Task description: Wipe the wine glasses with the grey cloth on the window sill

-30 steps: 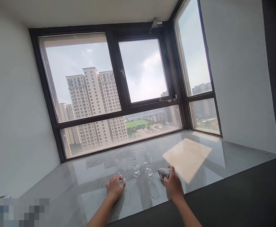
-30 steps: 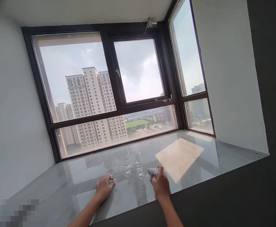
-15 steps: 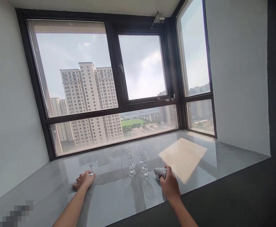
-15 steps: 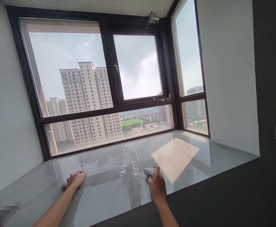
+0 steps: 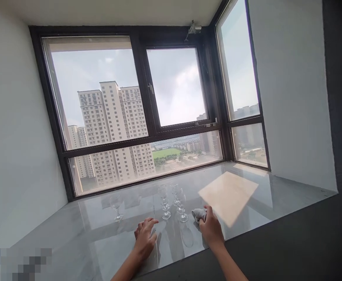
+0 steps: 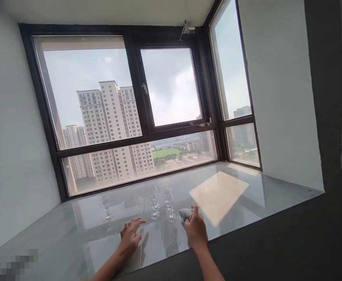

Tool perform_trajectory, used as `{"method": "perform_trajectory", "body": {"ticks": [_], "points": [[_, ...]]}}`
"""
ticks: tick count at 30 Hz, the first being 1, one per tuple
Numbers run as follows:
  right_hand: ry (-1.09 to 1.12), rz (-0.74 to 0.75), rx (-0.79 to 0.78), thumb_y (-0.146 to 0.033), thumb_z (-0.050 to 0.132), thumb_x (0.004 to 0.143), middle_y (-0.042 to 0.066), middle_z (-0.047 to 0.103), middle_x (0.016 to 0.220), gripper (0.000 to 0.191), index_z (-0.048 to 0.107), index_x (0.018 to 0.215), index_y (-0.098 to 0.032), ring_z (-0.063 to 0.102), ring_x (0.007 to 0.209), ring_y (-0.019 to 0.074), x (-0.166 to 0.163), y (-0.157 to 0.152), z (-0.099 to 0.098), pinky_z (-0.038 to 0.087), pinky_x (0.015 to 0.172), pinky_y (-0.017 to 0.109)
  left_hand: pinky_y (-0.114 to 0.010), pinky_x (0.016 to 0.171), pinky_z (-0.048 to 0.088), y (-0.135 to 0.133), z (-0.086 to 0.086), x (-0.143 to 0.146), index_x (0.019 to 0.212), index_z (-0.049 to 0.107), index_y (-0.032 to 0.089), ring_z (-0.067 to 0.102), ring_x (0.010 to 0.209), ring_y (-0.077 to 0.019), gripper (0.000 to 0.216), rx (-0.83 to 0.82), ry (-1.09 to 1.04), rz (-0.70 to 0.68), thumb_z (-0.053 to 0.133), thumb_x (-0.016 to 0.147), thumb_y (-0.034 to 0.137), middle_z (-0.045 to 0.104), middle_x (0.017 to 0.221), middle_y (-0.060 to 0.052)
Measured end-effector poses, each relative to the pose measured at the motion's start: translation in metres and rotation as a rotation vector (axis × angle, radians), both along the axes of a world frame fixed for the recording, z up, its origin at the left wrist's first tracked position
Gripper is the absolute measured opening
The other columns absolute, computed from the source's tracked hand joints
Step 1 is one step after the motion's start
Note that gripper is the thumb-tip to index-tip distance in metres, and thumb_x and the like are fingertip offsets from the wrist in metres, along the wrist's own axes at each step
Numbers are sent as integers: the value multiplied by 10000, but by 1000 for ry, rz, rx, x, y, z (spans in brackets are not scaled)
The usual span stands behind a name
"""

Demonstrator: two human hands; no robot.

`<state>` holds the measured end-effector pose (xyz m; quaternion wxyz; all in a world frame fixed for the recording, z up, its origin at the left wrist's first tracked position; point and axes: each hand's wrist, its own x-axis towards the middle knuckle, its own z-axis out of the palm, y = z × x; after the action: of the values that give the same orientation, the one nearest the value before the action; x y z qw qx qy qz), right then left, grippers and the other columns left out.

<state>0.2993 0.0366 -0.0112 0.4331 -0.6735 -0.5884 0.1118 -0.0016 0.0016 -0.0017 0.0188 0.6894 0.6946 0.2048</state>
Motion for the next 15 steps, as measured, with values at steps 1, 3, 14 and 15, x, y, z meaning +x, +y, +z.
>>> {"method": "perform_trajectory", "body": {"ticks": [1,3,14,15], "points": [[2,-3,-3,-139,434,876,115,697,1167,453,462,1326,-183,681,1063,234,0,0,0,483,854,289,-478,1166,280,3,0,18,1350,626,359,425,1385,-299,661,-32,16,-65,501,719,205,505,1542,-10],[9,-7,-1,-136,436,871,111,698,1163,456,466,1323,-184,678,1079,231,0,1,-1,483,874,291,-542,1196,202,13,4,45,1455,549,359,356,1446,-328,725,-74,54,-123,488,747,217,412,1621,-27],[13,0,23,-138,435,874,113,701,1142,432,479,1302,-177,682,1061,246,2,0,-2,486,882,309,-565,1206,163,4,17,25,1429,571,381,350,1471,-312,615,-145,167,-71,433,836,299,437,1614,-8],[11,3,17,-140,433,880,114,699,1139,426,478,1303,-176,683,1055,245,3,-1,-2,486,870,304,-566,1208,160,-2,16,8,1421,576,383,352,1472,-311,607,-153,174,-56,428,839,288,436,1614,-1]]}}
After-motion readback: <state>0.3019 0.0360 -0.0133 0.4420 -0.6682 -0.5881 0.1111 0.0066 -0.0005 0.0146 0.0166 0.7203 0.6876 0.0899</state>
